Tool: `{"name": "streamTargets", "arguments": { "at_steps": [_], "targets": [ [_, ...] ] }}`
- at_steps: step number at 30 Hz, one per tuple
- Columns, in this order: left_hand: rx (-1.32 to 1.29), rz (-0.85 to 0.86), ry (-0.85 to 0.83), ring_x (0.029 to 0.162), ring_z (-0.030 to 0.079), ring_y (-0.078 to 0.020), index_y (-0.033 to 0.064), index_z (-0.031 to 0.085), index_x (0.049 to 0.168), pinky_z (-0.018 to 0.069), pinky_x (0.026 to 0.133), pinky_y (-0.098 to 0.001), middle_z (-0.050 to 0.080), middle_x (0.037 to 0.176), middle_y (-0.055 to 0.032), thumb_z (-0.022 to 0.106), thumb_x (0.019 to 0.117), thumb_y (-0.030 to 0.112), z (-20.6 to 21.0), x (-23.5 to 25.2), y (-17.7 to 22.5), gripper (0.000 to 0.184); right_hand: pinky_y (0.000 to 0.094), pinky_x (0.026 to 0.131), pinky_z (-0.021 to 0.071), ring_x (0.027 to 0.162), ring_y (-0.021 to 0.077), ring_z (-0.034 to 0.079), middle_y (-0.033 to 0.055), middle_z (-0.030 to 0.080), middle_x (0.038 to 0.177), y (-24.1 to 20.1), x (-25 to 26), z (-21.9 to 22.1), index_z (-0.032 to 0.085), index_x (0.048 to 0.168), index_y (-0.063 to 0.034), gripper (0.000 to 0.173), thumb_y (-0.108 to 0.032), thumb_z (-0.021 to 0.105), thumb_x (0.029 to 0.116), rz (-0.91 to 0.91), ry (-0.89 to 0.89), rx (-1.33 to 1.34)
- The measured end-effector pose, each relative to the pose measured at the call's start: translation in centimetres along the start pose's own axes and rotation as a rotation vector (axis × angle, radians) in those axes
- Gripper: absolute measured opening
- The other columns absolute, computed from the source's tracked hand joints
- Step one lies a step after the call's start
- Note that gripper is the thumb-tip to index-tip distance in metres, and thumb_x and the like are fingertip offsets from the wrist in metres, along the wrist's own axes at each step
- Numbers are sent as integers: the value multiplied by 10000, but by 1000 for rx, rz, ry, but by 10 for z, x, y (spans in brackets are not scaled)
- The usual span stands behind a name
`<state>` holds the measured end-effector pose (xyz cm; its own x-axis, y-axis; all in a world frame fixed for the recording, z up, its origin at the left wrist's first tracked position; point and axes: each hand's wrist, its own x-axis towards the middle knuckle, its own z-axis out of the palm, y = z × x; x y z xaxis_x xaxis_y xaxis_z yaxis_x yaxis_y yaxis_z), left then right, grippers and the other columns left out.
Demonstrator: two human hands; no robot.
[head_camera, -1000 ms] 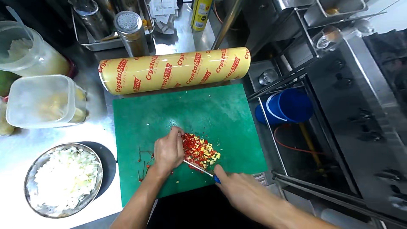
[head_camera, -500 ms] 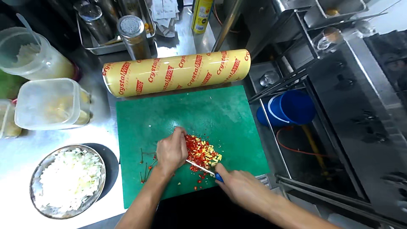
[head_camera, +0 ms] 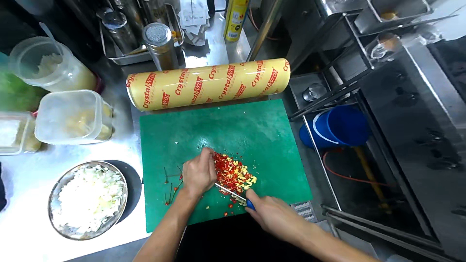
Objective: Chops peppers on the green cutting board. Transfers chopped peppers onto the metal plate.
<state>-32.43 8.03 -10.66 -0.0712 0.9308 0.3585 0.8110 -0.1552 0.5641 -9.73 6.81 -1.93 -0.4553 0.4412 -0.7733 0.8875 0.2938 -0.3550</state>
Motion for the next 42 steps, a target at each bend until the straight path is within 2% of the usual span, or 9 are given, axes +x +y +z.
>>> {"name": "streamTargets", "arguments": {
  "at_steps": [4, 9, 11, 14, 17, 21, 29, 35, 42],
  "targets": [
    [-81, -46, 66, 908, 662, -238, -8, 657, 1067, 577, 816, -398, 671, 967, -115, 455, 1010, 118, -28, 12, 8, 245, 537, 741, 576, 822, 371, 706, 159, 673, 866, 24, -6, -17, 497, 1323, -79, 383, -376, 448, 1086, -105, 111, 43],
    [46, -121, 260, 1069, 610, -258, 41, 652, 1062, 513, 934, -431, 652, 1078, -118, 556, 946, 215, -68, -41, 39, 231, 509, 689, 578, 769, 328, 699, 125, 673, 835, 39, -12, -29, 549, 1291, -103, 387, -410, 479, 1067, -220, 187, 29],
    [43, -181, 198, 1058, 617, -236, 61, 657, 1060, 535, 905, -386, 644, 1086, -122, 630, 911, 253, -67, -77, 53, 245, 489, 663, 578, 733, 311, 690, 117, 661, 806, 49, -9, -27, 556, 1275, -88, 376, -388, 459, 1070, -231, 250, 56],
    [-47, -248, -144, 934, 705, -199, 97, 731, 1075, 609, 812, -358, 726, 1011, -68, 792, 857, 301, -55, -116, 71, 304, 492, 689, 581, 750, 306, 697, 119, 679, 816, 68, -1, -34, 573, 1295, -90, 378, -369, 474, 1058, -154, 324, 74],
    [-43, -259, -302, 801, 707, -166, 125, 742, 1080, 615, 728, -342, 723, 920, -25, 795, 856, 308, -36, -118, 73, 294, 482, 726, 575, 787, 305, 698, 120, 679, 840, 81, 5, -41, 548, 1325, -97, 369, -346, 477, 1063, -63, 319, 79],
    [-16, -235, -200, 704, 690, -151, 103, 746, 941, 607, 650, -312, 693, 825, -34, 724, 919, 239, -7, -109, 80, 140, 474, 739, 574, 796, 306, 701, 126, 675, 849, 72, 7, -33, 515, 1340, -77, 369, -328, 456, 1076, -16, 290, 110],
    [5, -408, 69, 747, 700, -100, 87, 766, 948, 623, 700, -263, 704, 891, -30, 706, 912, 162, 12, -49, 101, 102, 508, 793, 579, 891, 354, 714, 152, 689, 927, 31, -9, -47, 473, 1382, -99, 375, -327, 403, 1094, -63, 140, -3],
    [62, -396, -25, 931, 691, -190, 146, 797, 942, 597, 825, -372, 723, 959, -17, 738, 908, 185, 16, -28, 93, 79, 523, 841, 579, 965, 378, 717, 175, 691, 987, 19, 5, -44, 405, 1436, -99, 381, -289, 387, 1106, -16, 67, -48],
    [14, -412, -10, 866, 702, -168, 109, 782, 921, 614, 782, -361, 717, 934, -37, 735, 893, 127, 15, -28, 87, 58, 528, 871, 571, 1017, 386, 706, 195, 683, 1045, 3, -1, -57, 379, 1451, -100, 377, -266, 381, 1114, 40, -2, -47]
  ]
}}
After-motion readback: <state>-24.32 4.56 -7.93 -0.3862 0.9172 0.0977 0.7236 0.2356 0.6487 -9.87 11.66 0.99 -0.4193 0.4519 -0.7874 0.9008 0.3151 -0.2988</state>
